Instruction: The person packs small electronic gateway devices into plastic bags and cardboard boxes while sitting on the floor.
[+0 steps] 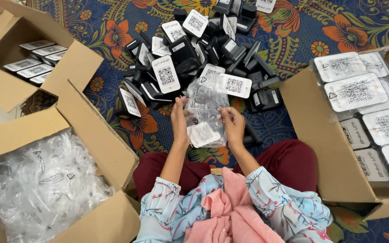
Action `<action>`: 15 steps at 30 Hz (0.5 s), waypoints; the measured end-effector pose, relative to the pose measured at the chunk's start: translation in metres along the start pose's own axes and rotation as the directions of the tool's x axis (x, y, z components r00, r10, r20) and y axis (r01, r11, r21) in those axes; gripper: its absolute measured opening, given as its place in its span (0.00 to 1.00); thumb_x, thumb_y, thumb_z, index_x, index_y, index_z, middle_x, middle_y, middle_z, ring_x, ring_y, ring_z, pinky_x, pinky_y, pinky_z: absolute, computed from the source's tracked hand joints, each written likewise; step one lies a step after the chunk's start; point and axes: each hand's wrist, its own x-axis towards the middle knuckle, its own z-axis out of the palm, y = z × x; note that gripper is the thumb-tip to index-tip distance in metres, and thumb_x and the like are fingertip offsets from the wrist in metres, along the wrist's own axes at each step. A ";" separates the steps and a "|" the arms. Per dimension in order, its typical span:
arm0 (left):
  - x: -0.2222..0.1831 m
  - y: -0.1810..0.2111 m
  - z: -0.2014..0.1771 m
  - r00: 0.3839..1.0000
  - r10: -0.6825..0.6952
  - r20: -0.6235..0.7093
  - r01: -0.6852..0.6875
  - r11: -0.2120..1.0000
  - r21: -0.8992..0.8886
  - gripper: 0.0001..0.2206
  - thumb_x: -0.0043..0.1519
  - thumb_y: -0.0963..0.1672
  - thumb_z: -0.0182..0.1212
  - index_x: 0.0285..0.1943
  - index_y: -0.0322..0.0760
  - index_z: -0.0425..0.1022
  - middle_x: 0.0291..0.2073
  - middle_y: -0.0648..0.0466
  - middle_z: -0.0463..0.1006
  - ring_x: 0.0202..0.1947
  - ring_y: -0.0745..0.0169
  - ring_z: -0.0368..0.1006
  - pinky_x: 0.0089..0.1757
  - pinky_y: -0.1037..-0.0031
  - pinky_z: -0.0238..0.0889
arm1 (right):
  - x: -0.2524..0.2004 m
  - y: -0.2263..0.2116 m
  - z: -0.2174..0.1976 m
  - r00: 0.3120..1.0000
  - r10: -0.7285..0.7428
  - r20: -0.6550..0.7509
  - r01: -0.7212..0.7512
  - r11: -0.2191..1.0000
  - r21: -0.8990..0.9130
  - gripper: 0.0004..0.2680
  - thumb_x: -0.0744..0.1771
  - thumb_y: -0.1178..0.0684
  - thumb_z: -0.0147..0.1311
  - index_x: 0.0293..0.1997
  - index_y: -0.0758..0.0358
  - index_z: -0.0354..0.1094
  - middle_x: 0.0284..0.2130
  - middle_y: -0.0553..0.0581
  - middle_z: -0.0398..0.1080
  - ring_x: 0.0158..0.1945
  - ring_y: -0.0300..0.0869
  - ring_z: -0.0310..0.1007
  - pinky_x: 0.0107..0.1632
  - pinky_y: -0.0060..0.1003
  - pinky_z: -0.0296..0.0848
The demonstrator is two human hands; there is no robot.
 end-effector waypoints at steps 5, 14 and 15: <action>0.016 -0.047 -0.018 0.898 -0.392 0.202 0.391 0.919 0.045 0.35 0.67 0.63 0.41 0.69 0.36 0.68 0.59 0.49 0.76 0.48 0.70 0.77 0.47 0.75 0.69 | 0.000 0.003 -0.007 0.987 -0.097 0.131 0.087 0.993 0.080 0.10 0.72 0.51 0.50 0.42 0.67 0.74 0.27 0.47 0.70 0.30 0.29 0.64 0.35 0.28 0.63; 0.003 -0.027 -0.015 0.945 -0.248 0.214 0.233 0.968 0.094 0.13 0.60 0.46 0.70 0.49 0.35 0.83 0.33 0.58 0.80 0.27 0.76 0.65 0.29 0.79 0.52 | 0.004 -0.015 -0.027 0.993 -0.109 -0.034 0.104 0.987 -0.125 0.07 0.70 0.54 0.54 0.48 0.66 0.75 0.32 0.49 0.73 0.33 0.31 0.69 0.38 0.29 0.68; -0.002 -0.013 -0.011 0.964 -0.217 0.151 0.205 0.974 0.092 0.10 0.56 0.44 0.71 0.44 0.35 0.82 0.32 0.60 0.84 0.25 0.78 0.68 0.28 0.80 0.52 | 0.006 -0.014 -0.030 0.995 -0.042 -0.089 0.036 0.997 -0.064 0.07 0.70 0.55 0.54 0.48 0.65 0.74 0.32 0.48 0.76 0.34 0.30 0.72 0.39 0.28 0.71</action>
